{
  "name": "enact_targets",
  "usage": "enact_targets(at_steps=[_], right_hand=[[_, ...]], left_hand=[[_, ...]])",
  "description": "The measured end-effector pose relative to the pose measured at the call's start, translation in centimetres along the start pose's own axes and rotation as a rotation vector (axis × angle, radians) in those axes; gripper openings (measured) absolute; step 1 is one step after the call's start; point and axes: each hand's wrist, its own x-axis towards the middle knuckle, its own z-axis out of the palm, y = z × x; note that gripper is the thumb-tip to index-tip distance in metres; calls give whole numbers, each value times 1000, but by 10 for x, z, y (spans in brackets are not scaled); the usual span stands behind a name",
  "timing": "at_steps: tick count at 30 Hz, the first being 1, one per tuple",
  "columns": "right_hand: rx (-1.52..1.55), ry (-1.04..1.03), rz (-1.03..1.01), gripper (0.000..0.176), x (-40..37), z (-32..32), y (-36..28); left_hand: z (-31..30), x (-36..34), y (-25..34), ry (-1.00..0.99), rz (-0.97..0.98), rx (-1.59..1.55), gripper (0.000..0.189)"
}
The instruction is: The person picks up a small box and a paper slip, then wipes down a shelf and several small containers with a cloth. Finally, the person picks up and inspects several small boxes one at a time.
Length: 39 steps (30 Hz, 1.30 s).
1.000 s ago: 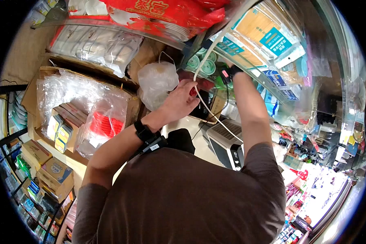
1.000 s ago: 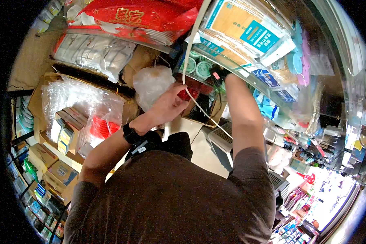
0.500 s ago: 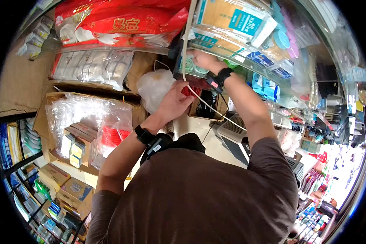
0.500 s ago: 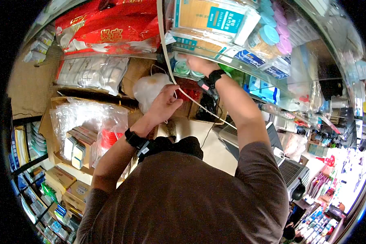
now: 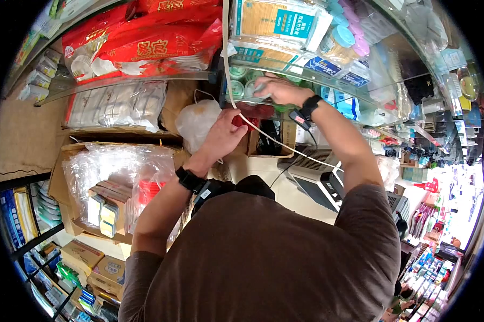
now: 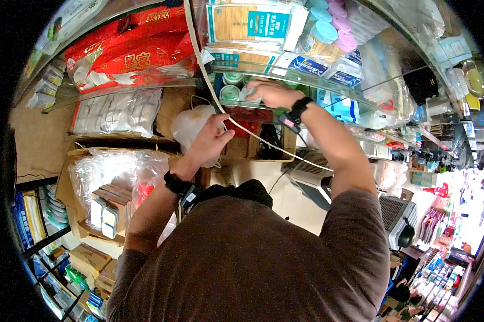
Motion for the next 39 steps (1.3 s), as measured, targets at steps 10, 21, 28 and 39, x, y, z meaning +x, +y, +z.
enact_targets(at_steps=[10, 21, 28, 39], right_hand=[[-155, -154, 313, 45, -91, -15, 41], [-223, -100, 641, 26, -71, -19, 35], [-265, 645, 831, 37, -91, -9, 89], [-496, 164, 1023, 42, -71, -1, 106]], left_hand=[[8, 9, -7, 31, 9, -91, 49], [7, 8, -7, 24, -28, -53, 50], [11, 6, -15, 87, 53, -95, 50], [8, 3, 3, 18, 0, -128, 48]])
